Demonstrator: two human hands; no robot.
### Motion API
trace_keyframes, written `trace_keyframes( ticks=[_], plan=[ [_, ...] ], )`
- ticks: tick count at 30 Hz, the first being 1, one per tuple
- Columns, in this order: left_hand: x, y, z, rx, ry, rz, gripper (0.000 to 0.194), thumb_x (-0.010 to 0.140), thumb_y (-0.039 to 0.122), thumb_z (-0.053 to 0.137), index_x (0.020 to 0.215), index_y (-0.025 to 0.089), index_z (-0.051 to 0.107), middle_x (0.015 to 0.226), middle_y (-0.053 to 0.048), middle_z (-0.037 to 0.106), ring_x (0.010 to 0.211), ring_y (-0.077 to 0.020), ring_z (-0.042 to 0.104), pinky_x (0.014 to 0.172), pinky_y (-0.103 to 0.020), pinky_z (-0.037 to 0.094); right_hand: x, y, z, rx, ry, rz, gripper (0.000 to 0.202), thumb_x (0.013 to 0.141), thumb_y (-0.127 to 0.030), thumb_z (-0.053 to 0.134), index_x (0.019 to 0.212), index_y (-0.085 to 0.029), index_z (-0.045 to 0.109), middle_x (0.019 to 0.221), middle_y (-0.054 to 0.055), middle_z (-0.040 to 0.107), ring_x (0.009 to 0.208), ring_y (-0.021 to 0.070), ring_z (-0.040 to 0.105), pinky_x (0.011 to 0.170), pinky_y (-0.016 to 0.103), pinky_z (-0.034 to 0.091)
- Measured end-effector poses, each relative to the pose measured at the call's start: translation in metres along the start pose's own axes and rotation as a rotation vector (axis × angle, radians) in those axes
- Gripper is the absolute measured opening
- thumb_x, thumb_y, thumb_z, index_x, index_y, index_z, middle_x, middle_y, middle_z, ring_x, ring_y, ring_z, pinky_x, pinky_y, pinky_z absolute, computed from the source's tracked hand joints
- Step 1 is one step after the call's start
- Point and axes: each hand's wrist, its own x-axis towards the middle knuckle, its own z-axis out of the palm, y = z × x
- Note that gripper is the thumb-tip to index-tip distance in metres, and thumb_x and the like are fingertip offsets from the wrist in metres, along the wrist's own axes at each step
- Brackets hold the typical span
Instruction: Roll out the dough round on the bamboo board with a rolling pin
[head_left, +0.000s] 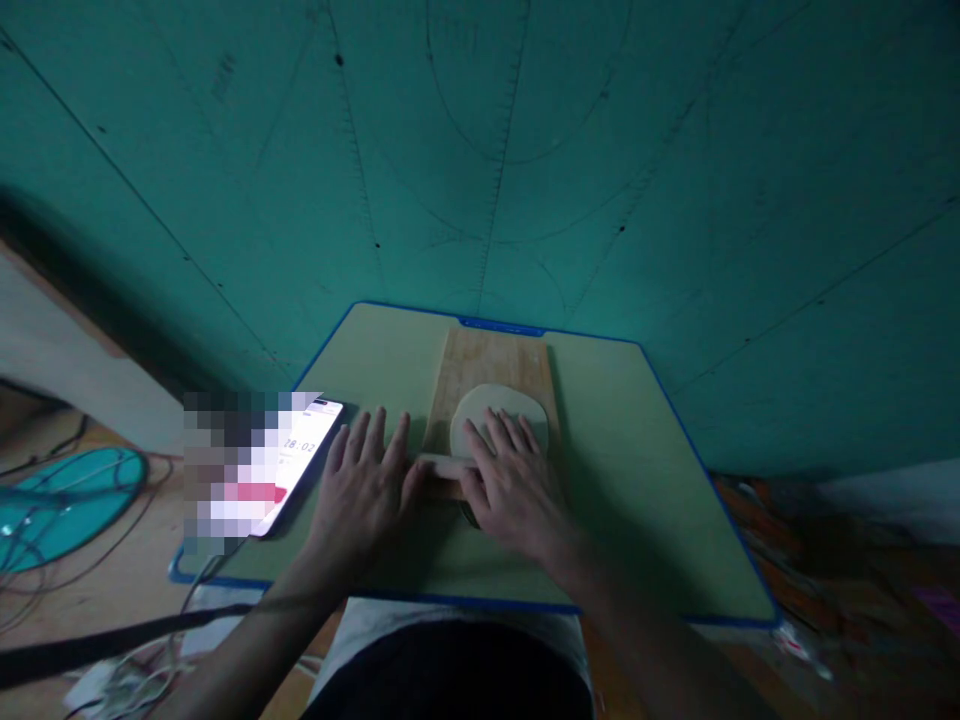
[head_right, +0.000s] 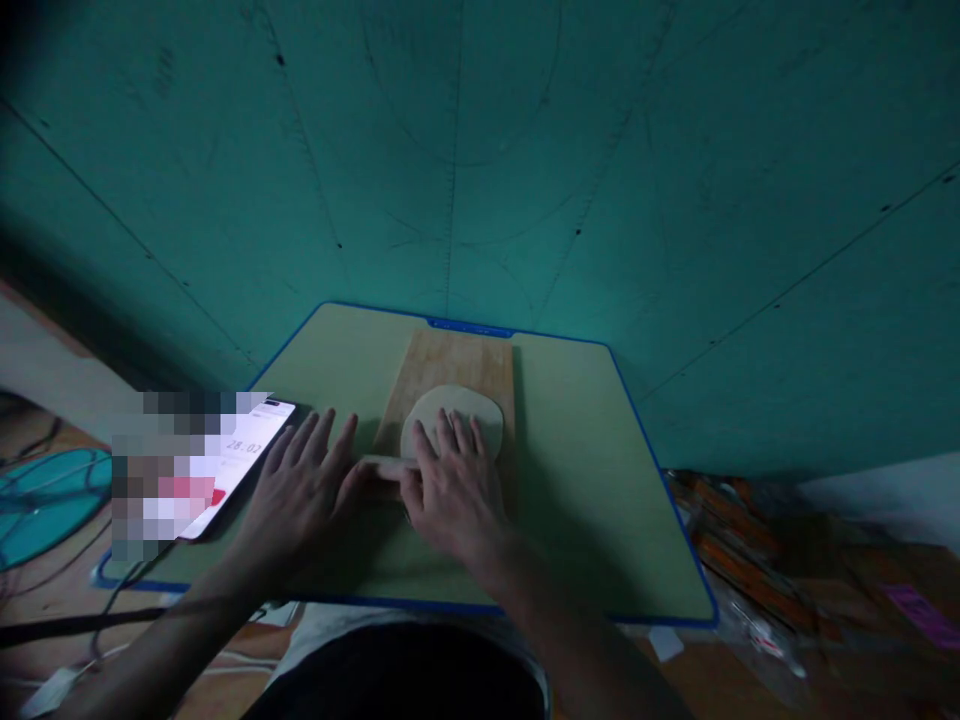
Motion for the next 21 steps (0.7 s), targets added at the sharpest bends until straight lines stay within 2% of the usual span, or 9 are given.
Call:
trace_keyframes(
  ticks=[2, 4, 8, 11, 15, 18, 21],
  plan=[
    [-0.005, -0.001, 0.001, 0.008, 0.008, 0.003, 0.067, 0.102, 0.053, 0.027, 0.147, 0.007, 0.048, 0.153, -0.029, 0.045, 0.144, -0.0427, 0.04, 0.112, -0.06, 0.036, -0.005, 0.001, 0.0, 0.003, 0.005, -0.042, 0.054, 0.102, -0.037, 0.04, 0.151, -0.014, 0.046, 0.157, 0.018, 0.044, 0.147, 0.0334, 0.036, 0.122, 0.054, 0.024],
    [0.001, 0.0, 0.0, 0.026, -0.01, -0.01, 0.069, 0.101, 0.056, 0.03, 0.147, 0.007, 0.047, 0.153, -0.029, 0.046, 0.143, -0.0434, 0.042, 0.111, -0.06, 0.037, -0.001, 0.005, 0.0, -0.005, 0.021, -0.064, 0.054, 0.102, -0.036, 0.041, 0.151, -0.015, 0.046, 0.157, 0.017, 0.045, 0.147, 0.0318, 0.037, 0.122, 0.053, 0.024],
    [0.038, 0.004, -0.001, 0.094, -0.102, -0.047, 0.065, 0.102, 0.052, 0.03, 0.145, 0.008, 0.052, 0.148, -0.026, 0.052, 0.141, -0.0437, 0.045, 0.11, -0.057, 0.039, 0.029, 0.022, 0.002, -0.045, 0.051, -0.033, 0.052, 0.101, -0.036, 0.044, 0.147, -0.012, 0.051, 0.154, 0.018, 0.048, 0.144, 0.0317, 0.039, 0.122, 0.05, 0.024],
    [0.071, 0.005, 0.001, 0.089, -0.135, -0.087, 0.06, 0.103, 0.049, 0.028, 0.143, 0.013, 0.056, 0.146, -0.022, 0.056, 0.141, -0.041, 0.045, 0.11, -0.055, 0.038, 0.057, 0.035, 0.002, -0.052, 0.084, 0.024, 0.046, 0.101, -0.033, 0.043, 0.139, -0.012, 0.058, 0.146, 0.018, 0.054, 0.138, 0.0304, 0.044, 0.118, 0.046, 0.029],
    [0.11, -0.002, 0.011, 0.02, -0.209, -0.071, 0.058, 0.103, 0.052, 0.033, 0.144, 0.017, 0.054, 0.149, -0.021, 0.053, 0.143, -0.0391, 0.042, 0.11, -0.055, 0.037, 0.087, 0.052, 0.004, -0.042, 0.077, 0.081, 0.037, 0.1, -0.031, 0.044, 0.128, -0.014, 0.063, 0.135, 0.017, 0.06, 0.131, 0.0284, 0.049, 0.113, 0.044, 0.034],
    [0.134, -0.006, 0.017, -0.034, -0.269, -0.012, 0.048, 0.102, 0.048, 0.038, 0.141, 0.027, 0.056, 0.151, -0.014, 0.053, 0.144, -0.0375, 0.04, 0.11, -0.056, 0.036, 0.101, 0.063, 0.007, -0.035, 0.041, 0.154, 0.033, 0.101, -0.029, 0.042, 0.121, -0.016, 0.065, 0.128, 0.016, 0.063, 0.126, 0.0257, 0.052, 0.109, 0.042, 0.037],
    [0.143, -0.006, 0.017, -0.037, -0.27, -0.006, 0.051, 0.103, 0.047, 0.034, 0.141, 0.021, 0.055, 0.148, -0.019, 0.054, 0.142, -0.0381, 0.042, 0.108, -0.054, 0.039, 0.104, 0.067, 0.01, -0.009, 0.055, 0.235, 0.032, 0.102, -0.025, 0.038, 0.116, -0.017, 0.066, 0.122, 0.014, 0.065, 0.119, 0.0235, 0.056, 0.104, 0.039, 0.04]
  ],
)
